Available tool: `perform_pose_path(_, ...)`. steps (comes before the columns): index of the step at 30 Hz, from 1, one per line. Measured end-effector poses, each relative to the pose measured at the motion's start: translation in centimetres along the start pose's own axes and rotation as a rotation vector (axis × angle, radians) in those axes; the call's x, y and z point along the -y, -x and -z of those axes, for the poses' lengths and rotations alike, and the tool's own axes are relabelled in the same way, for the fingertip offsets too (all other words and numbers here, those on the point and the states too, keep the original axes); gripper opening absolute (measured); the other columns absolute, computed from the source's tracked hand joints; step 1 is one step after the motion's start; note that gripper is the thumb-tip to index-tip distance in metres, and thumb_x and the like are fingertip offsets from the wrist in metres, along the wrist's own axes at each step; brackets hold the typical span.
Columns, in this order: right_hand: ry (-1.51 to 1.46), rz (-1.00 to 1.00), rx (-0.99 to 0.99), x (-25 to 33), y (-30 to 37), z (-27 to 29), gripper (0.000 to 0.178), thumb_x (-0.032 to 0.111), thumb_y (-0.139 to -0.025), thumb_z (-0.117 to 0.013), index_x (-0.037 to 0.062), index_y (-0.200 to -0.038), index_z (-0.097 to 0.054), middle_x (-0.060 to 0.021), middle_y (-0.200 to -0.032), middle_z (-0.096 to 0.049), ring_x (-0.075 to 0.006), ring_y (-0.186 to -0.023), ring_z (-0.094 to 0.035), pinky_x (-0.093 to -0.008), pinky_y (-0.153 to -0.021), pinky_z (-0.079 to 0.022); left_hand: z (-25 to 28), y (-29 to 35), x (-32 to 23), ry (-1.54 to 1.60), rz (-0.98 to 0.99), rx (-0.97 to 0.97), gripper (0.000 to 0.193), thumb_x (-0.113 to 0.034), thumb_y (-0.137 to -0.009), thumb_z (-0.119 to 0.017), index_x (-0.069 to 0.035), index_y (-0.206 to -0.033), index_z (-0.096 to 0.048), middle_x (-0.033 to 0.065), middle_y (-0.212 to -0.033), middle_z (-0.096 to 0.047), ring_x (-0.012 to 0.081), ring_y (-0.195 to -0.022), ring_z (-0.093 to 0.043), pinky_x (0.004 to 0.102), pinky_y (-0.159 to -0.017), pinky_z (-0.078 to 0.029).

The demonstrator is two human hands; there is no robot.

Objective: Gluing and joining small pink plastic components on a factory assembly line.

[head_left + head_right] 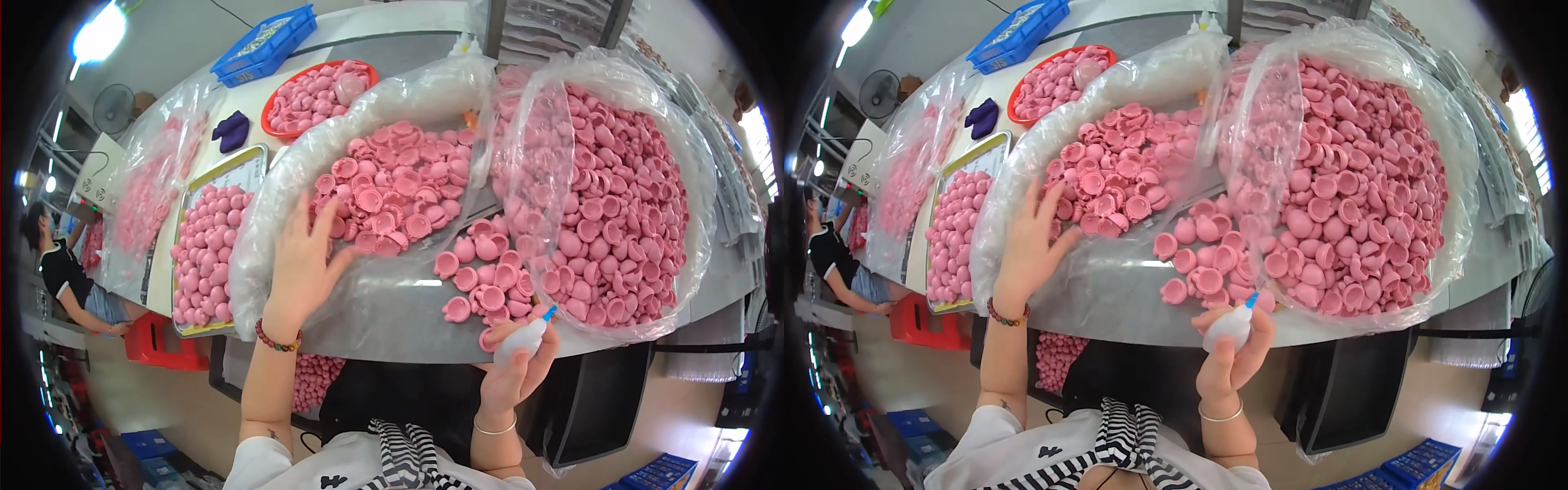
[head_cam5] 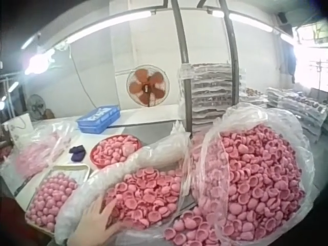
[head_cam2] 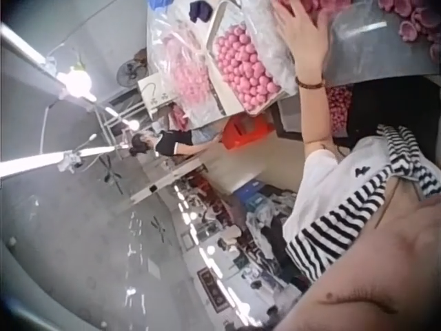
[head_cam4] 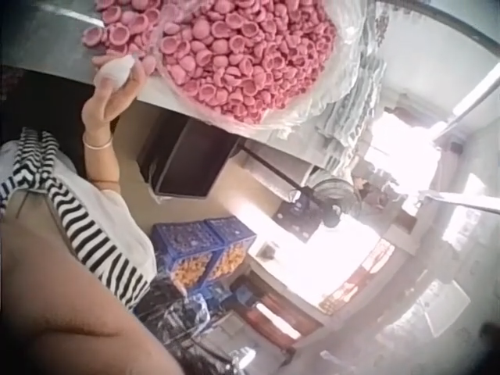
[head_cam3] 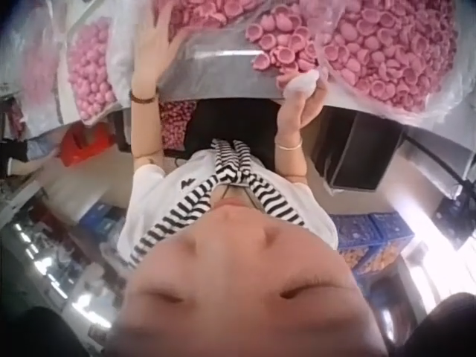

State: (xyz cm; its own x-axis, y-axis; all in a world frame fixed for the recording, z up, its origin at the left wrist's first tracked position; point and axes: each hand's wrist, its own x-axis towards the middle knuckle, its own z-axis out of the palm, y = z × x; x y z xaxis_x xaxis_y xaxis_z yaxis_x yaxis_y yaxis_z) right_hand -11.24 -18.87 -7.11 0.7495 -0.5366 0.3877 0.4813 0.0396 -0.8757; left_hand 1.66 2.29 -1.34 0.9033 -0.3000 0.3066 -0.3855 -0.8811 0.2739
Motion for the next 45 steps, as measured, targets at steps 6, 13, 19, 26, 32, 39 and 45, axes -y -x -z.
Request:
perform_pose_path(6, 0.050, 0.117, -0.031, 0.0, -0.5, -0.7, 0.041, 0.030, -0.089, -0.042, -0.0007, -0.114, -0.034, -0.0127, -0.068, -0.055, -0.0182, -0.064, -0.051, -0.0380, -0.078, -0.041, -0.2, 1.8, 1.3, -0.087, -0.229, 0.163, 0.045, -0.024, -0.079, -0.056, -0.004, -0.119, -0.045, 0.0194, -0.129, -0.036, 0.0373, -0.118, -0.035, 0.0427, -0.097, -0.032)
perform_pose_path(13, 0.052, 0.189, -0.023, 0.5, -0.8, -1.1, 0.045, 0.035, -0.087, -0.046, -0.0002, -0.112, -0.031, -0.0122, -0.068, -0.058, -0.0194, -0.066, -0.052, -0.0341, -0.071, -0.043, 2.6, -4.2, -1.0, 0.041, -0.223, 0.061, 0.033, -0.023, -0.078, -0.058, -0.007, -0.108, -0.054, 0.0156, -0.118, -0.048, 0.0333, -0.105, -0.049, 0.0416, -0.087, -0.039)
perform_pose_path(19, 0.040, 0.153, -0.045, 1.2, 0.0, -1.3, 0.047, 0.037, -0.086, -0.047, -0.0011, -0.111, -0.033, -0.0127, -0.067, -0.056, -0.0193, -0.064, -0.051, -0.0330, -0.068, -0.042, -2.8, -7.5, -1.2, -0.189, -0.436, 0.127, 0.053, -0.041, -0.075, -0.056, -0.017, -0.121, -0.046, 0.0131, -0.125, -0.041, 0.0380, -0.115, -0.034, 0.0585, -0.093, -0.022)
perform_pose_path(26, 0.063, 0.123, -0.030, 1.1, 0.3, 0.6, 0.044, 0.037, -0.087, -0.047, 0.0017, -0.108, -0.033, -0.0118, -0.067, -0.058, -0.0172, -0.064, -0.050, -0.0305, -0.064, -0.042, -0.3, -2.6, 0.9, -0.183, -0.450, 0.083, 0.038, -0.015, -0.068, -0.061, -0.014, -0.106, -0.054, 0.0077, -0.115, -0.048, 0.0326, -0.109, -0.041, 0.0438, -0.090, -0.038)
perform_pose_path(32, 0.014, 0.093, 0.072, 1.4, 0.1, -0.2, 0.041, 0.037, -0.087, -0.047, 0.0022, -0.105, -0.034, -0.0109, -0.067, -0.058, -0.0146, -0.060, -0.047, -0.0290, -0.061, -0.040, -0.4, -0.8, 2.6, -0.012, -0.299, -0.106, 0.022, -0.010, -0.076, -0.057, -0.007, -0.097, -0.056, 0.0103, -0.107, -0.055, 0.0284, -0.098, -0.051, 0.0369, -0.082, -0.041)
perform_pose_path(39, 0.044, 0.082, 0.057, 1.4, 0.6, -0.5, 0.043, 0.040, -0.086, -0.048, 0.0031, -0.104, -0.034, -0.0114, -0.067, -0.058, -0.0140, -0.055, -0.047, -0.0258, -0.055, -0.040, 1.2, -1.0, 1.4, 0.139, -0.161, -0.276, 0.016, -0.014, -0.086, -0.051, -0.002, -0.093, -0.058, 0.0110, -0.091, -0.063, 0.0222, -0.076, -0.060, 0.0295, -0.065, -0.045)
perform_pose_path(45, -0.226, -0.220, 0.224, 2.6, 1.2, -1.2, 0.045, 0.032, -0.086, -0.051, 0.0033, -0.111, -0.029, -0.0198, -0.081, -0.061, -0.0150, -0.055, -0.051, -0.0236, -0.053, -0.043, 1.1, 6.0, -3.9, 1.165, 0.003, 0.199, 0.030, -0.009, -0.068, -0.073, -0.001, -0.094, -0.060, 0.0076, -0.093, -0.060, 0.0104, -0.076, -0.056, 0.0207, -0.066, -0.045)
